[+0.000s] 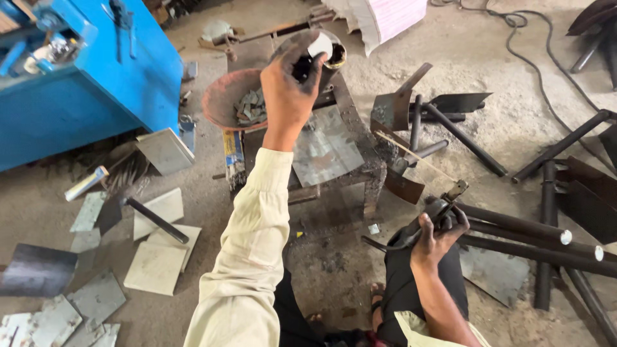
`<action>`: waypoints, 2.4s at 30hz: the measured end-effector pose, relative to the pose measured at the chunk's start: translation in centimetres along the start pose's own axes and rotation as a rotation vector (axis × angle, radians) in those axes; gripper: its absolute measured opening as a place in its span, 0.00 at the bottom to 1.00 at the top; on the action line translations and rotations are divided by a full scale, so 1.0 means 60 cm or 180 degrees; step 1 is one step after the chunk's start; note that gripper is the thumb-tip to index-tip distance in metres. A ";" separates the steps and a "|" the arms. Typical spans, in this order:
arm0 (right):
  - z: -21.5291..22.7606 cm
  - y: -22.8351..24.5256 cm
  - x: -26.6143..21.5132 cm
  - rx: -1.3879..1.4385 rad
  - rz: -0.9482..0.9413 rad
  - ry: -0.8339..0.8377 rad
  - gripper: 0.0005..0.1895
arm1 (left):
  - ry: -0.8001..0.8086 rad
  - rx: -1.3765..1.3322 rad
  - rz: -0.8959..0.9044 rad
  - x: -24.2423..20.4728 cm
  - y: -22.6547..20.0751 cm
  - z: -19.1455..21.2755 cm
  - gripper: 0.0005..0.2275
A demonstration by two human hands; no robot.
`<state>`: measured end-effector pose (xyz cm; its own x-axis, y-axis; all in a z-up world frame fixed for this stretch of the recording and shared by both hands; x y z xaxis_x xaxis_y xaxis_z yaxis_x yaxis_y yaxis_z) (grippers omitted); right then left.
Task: The person welds metal components in a workshop using a handheld welding torch. They join a flat metal plate to a vertical pipe and then weld a circular metal piece onto the end of a cylindrical rod. The person handles the metal parts with their hands and uses the torch to create bright sparks and molten welds.
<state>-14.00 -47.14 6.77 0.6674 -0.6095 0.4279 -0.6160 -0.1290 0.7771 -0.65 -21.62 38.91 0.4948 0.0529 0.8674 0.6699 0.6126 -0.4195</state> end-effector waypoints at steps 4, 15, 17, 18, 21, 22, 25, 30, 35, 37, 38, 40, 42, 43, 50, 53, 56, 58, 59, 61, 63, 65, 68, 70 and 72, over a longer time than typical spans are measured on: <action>0.006 -0.002 0.001 0.0069 -0.0013 -0.0059 0.32 | 0.0255 0.0025 0.0110 0.013 0.003 -0.013 0.12; 0.003 -0.014 -0.008 0.0003 -0.0120 -0.0032 0.31 | 0.0285 0.0027 -0.0177 0.003 0.011 -0.036 0.16; 0.000 -0.013 -0.010 0.0007 -0.0177 -0.0024 0.31 | 0.0244 0.0019 -0.0157 -0.003 0.015 -0.044 0.16; -0.001 -0.012 -0.009 0.0009 -0.0204 -0.0019 0.31 | 0.0216 0.0036 -0.0184 -0.007 0.018 -0.049 0.16; -0.006 -0.008 -0.008 0.0043 -0.0150 0.0010 0.31 | 0.0155 -0.0033 -0.0060 -0.014 0.023 -0.062 0.14; -0.007 -0.007 -0.007 0.0041 -0.0203 0.0021 0.31 | 0.0144 -0.0078 0.0019 -0.015 0.023 -0.064 0.14; -0.006 0.000 -0.008 0.0027 -0.0335 0.0028 0.31 | -0.0278 0.0164 -0.0472 -0.012 0.015 -0.064 0.15; -0.007 0.001 -0.006 0.0042 -0.0309 0.0008 0.31 | 0.0205 -0.0412 -0.0176 -0.012 0.019 -0.078 0.16; -0.004 -0.005 -0.008 -0.0004 -0.0229 0.0037 0.32 | 0.0226 -0.0246 -0.0174 -0.017 0.037 -0.080 0.15; -0.004 -0.006 -0.009 -0.0037 -0.0219 0.0035 0.33 | 0.0177 -0.0074 -0.0324 -0.014 0.037 -0.074 0.15; -0.003 -0.006 -0.009 -0.0052 -0.0249 0.0030 0.33 | 0.0240 -0.0275 -0.0176 -0.013 0.035 -0.074 0.17; -0.006 -0.006 -0.008 -0.0027 -0.0269 0.0012 0.32 | 0.0360 -0.0676 0.0118 -0.011 0.032 -0.074 0.21; -0.010 -0.005 -0.009 0.0050 -0.0260 -0.0009 0.32 | 0.0452 -0.1024 0.0173 -0.010 0.028 -0.074 0.25; -0.011 -0.005 -0.009 0.0030 -0.0258 -0.0001 0.32 | 0.0499 -0.1199 0.0202 -0.008 0.027 -0.073 0.27; -0.010 -0.004 -0.007 -0.0050 -0.0260 0.0026 0.31 | 0.0502 -0.0626 0.0019 -0.009 0.030 -0.066 0.28; -0.010 0.000 -0.005 -0.0088 -0.0380 0.0020 0.31 | 0.0518 -0.0629 -0.0123 -0.010 0.034 -0.066 0.27; -0.011 0.000 -0.003 -0.0122 -0.0434 0.0000 0.32 | 0.0545 -0.0723 -0.0201 -0.006 0.041 -0.069 0.26; -0.009 -0.003 -0.005 -0.0107 -0.0397 0.0003 0.32 | 0.0542 -0.0769 -0.0242 -0.006 0.043 -0.069 0.26; -0.009 -0.006 -0.005 -0.0091 -0.0356 0.0015 0.32 | 0.0576 -0.0793 -0.0212 -0.005 0.044 -0.068 0.27; -0.006 -0.011 -0.007 -0.0047 -0.0330 0.0023 0.32 | 0.0643 -0.0838 -0.0145 -0.004 0.046 -0.067 0.27; -0.006 -0.015 -0.007 0.0013 -0.0355 0.0012 0.32 | 0.0603 -0.0724 -0.0188 -0.004 0.046 -0.066 0.28; -0.006 -0.013 -0.006 -0.0038 -0.0364 -0.0014 0.32 | 0.0589 -0.0656 -0.0256 -0.001 0.046 -0.066 0.29; -0.004 -0.009 -0.006 -0.0085 -0.0367 -0.0005 0.32 | 0.0613 -0.0667 -0.0305 -0.001 0.046 -0.067 0.29; -0.005 -0.007 -0.005 -0.0055 -0.0378 -0.0004 0.32 | 0.0644 -0.0730 -0.0245 -0.002 0.047 -0.070 0.28; -0.006 -0.006 -0.005 0.0028 -0.0401 -0.0017 0.31 | 0.0639 -0.0619 -0.0315 -0.005 0.048 -0.071 0.26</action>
<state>-13.83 -46.66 6.53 0.7375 -0.5922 0.3246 -0.5310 -0.2115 0.8205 3.45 -23.23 36.30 0.5084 -0.1686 0.8445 0.8043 0.4433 -0.3957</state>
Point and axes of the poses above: each hand's wrist, its own x-axis towards the middle knuckle, its own z-axis out of the back of the hand, y = z × x, the point moved 1 cm from there along x, towards the middle knuckle, and after that the axes turned 7 degrees about z, right-handed, at the moved point
